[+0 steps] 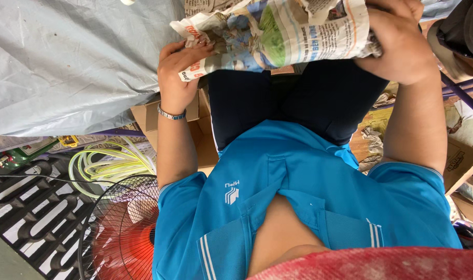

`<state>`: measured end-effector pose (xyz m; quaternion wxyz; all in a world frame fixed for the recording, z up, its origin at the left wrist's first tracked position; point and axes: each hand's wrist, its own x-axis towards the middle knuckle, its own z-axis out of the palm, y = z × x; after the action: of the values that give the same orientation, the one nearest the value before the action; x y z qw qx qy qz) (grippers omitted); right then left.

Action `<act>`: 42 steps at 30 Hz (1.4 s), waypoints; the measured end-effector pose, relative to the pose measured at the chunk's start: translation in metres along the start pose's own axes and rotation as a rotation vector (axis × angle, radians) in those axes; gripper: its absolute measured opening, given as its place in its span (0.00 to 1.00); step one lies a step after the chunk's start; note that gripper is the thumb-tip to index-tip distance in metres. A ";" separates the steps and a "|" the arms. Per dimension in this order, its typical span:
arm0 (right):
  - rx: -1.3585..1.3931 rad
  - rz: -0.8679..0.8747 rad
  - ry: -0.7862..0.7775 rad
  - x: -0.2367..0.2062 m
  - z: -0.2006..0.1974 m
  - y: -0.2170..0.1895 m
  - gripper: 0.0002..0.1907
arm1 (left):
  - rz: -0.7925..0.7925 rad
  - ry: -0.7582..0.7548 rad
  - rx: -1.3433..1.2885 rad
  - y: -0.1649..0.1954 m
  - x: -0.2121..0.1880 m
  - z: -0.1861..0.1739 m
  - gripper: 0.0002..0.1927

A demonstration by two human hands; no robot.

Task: The person sits at a table and wraps ceramic cups, mugs and bowls in sheets of newspaper, crumpling and folding the paper around each piece and setting wrapped pieces aside. They handle the pottery one piece at a time, pressing the paper around each item by hand.

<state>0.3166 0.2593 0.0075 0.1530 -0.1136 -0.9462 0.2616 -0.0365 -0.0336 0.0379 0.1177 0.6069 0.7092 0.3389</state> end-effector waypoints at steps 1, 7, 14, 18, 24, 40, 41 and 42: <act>-0.056 -0.011 -0.019 0.001 -0.001 -0.004 0.34 | -0.006 0.009 -0.002 -0.001 0.000 0.001 0.08; 0.147 -0.014 0.136 0.012 0.014 -0.014 0.22 | -0.050 0.018 0.015 0.000 -0.001 0.001 0.11; 0.670 0.091 0.268 0.003 0.012 -0.015 0.11 | -0.059 0.022 -0.006 -0.007 -0.001 0.001 0.08; 0.847 0.437 0.287 -0.002 0.022 -0.004 0.12 | -0.190 0.091 0.009 -0.009 0.007 0.014 0.09; -0.282 0.428 0.539 -0.020 0.048 0.007 0.37 | -0.330 0.236 0.156 -0.011 0.033 0.040 0.17; -0.506 -0.085 0.193 0.066 0.053 -0.122 0.30 | -0.415 0.187 0.345 -0.032 0.063 0.060 0.20; -0.467 -0.022 0.147 0.078 0.055 -0.109 0.29 | -0.397 0.188 0.324 -0.033 0.064 0.058 0.19; -0.424 0.005 0.124 0.085 0.057 -0.099 0.29 | -0.398 0.189 0.345 -0.031 0.066 0.057 0.19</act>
<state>0.2043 0.1751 0.0327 0.1831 -0.1613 -0.9685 0.0498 -0.0434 0.0462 -0.0075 0.0103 0.4325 0.8695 0.2384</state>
